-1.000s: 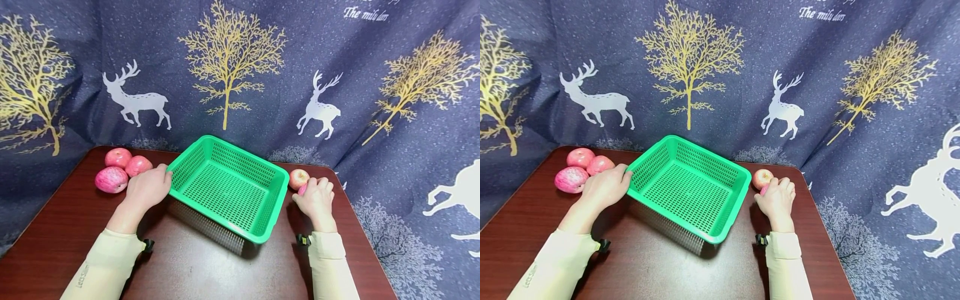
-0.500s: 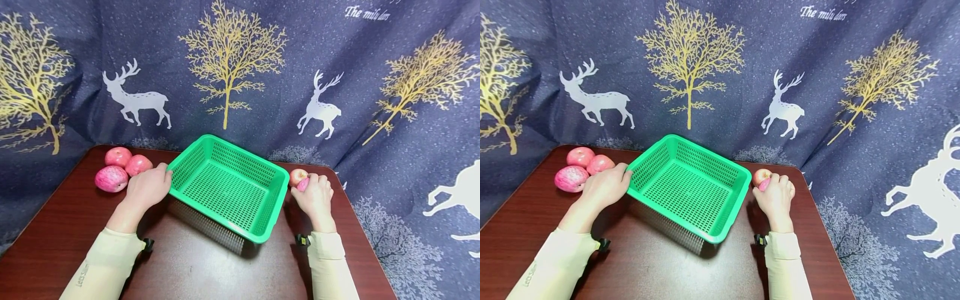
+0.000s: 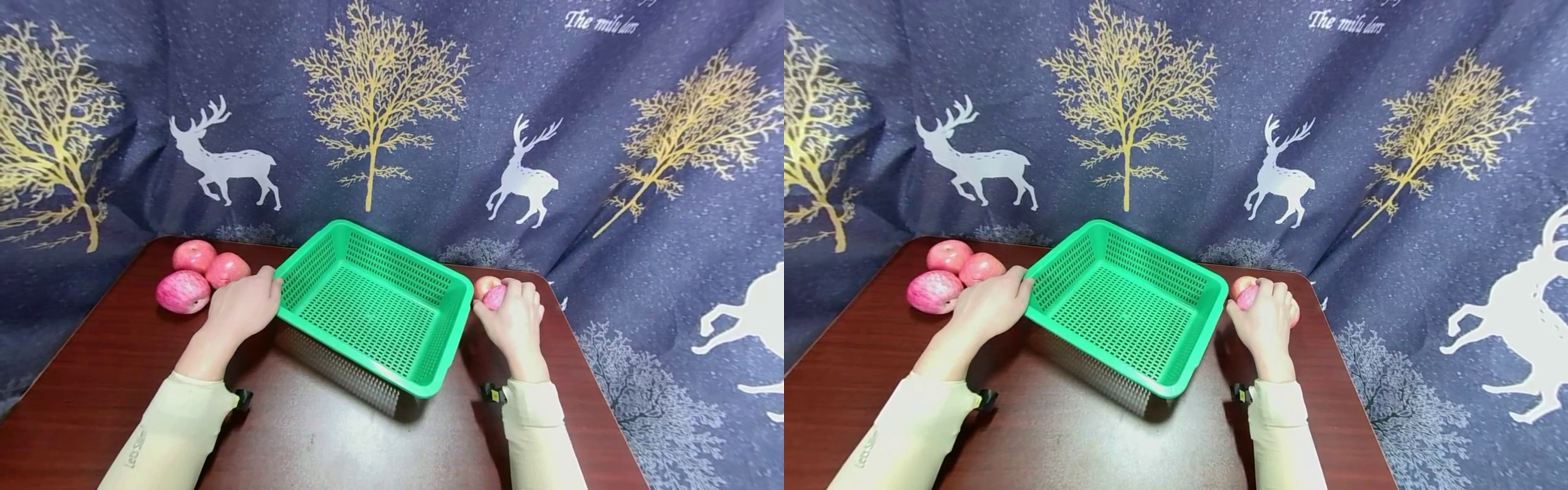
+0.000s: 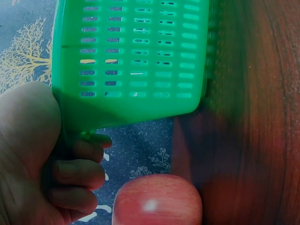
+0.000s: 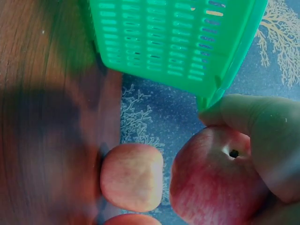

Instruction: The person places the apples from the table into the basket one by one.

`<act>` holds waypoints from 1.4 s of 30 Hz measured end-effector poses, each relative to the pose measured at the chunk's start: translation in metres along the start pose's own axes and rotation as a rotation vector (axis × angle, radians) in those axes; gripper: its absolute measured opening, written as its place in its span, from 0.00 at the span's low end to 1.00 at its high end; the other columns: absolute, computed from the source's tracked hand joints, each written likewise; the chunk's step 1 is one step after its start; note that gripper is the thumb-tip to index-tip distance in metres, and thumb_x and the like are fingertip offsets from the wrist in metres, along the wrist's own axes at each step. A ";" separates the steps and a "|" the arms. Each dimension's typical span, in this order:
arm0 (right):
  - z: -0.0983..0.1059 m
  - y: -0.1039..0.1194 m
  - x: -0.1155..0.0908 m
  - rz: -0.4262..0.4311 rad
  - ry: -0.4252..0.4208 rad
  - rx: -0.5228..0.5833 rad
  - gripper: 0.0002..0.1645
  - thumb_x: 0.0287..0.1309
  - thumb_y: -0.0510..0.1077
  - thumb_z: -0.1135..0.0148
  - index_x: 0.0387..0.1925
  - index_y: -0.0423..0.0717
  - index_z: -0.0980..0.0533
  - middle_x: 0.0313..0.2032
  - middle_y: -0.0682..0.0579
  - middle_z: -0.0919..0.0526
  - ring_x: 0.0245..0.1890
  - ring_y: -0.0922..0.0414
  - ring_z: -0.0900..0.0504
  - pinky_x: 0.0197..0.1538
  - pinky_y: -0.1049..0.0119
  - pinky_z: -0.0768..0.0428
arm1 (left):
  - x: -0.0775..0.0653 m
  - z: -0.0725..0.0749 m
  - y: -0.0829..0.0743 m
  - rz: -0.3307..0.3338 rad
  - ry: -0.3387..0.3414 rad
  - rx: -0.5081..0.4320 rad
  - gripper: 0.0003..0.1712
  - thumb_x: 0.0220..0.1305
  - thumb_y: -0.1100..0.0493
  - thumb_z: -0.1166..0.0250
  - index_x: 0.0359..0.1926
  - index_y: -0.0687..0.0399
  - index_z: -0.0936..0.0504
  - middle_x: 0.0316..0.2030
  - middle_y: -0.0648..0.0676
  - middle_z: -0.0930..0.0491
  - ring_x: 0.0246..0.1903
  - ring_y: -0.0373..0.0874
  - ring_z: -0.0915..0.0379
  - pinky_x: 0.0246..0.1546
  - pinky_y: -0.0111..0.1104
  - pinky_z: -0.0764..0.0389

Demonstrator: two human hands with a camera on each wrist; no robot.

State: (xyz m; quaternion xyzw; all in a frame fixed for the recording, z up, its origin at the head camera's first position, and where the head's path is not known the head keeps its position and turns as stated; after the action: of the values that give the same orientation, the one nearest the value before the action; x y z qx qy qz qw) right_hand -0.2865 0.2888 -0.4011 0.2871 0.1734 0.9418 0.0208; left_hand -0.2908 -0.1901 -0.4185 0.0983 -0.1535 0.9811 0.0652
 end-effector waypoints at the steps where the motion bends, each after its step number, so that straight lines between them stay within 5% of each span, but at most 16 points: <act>1: 0.001 0.001 0.000 0.000 -0.004 0.007 0.38 0.39 0.55 0.28 0.50 0.39 0.28 0.44 0.37 0.29 0.47 0.37 0.32 0.46 0.38 0.36 | 0.000 -0.001 0.000 0.000 0.001 0.001 0.16 0.74 0.48 0.54 0.39 0.56 0.31 0.25 0.62 0.24 0.22 0.61 0.26 0.17 0.52 0.30; 23: 0.016 0.030 0.000 0.005 -0.039 0.060 0.38 0.43 0.60 0.29 0.54 0.47 0.28 0.47 0.42 0.30 0.50 0.41 0.33 0.47 0.41 0.35 | 0.000 -0.001 0.004 0.007 0.012 0.007 0.16 0.74 0.47 0.54 0.39 0.55 0.32 0.24 0.60 0.25 0.22 0.59 0.26 0.17 0.51 0.30; 42: 0.017 0.061 -0.008 0.143 -0.039 0.188 0.41 0.40 0.56 0.24 0.55 0.43 0.28 0.46 0.43 0.29 0.48 0.44 0.33 0.51 0.48 0.36 | 0.002 -0.003 0.002 0.014 0.023 0.011 0.16 0.74 0.47 0.55 0.39 0.56 0.33 0.25 0.61 0.25 0.22 0.60 0.26 0.16 0.51 0.30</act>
State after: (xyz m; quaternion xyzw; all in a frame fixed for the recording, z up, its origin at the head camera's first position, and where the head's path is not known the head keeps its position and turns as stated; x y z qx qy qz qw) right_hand -0.2671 0.2360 -0.3716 0.3177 0.2396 0.9147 -0.0702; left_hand -0.2930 -0.1909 -0.4214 0.0861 -0.1482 0.9834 0.0594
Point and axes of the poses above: each hand's wrist, its own x-axis towards the middle knuckle, its own z-axis out of the back of the hand, y = z × x, the point moved 7 cm from there along x, towards the middle knuckle
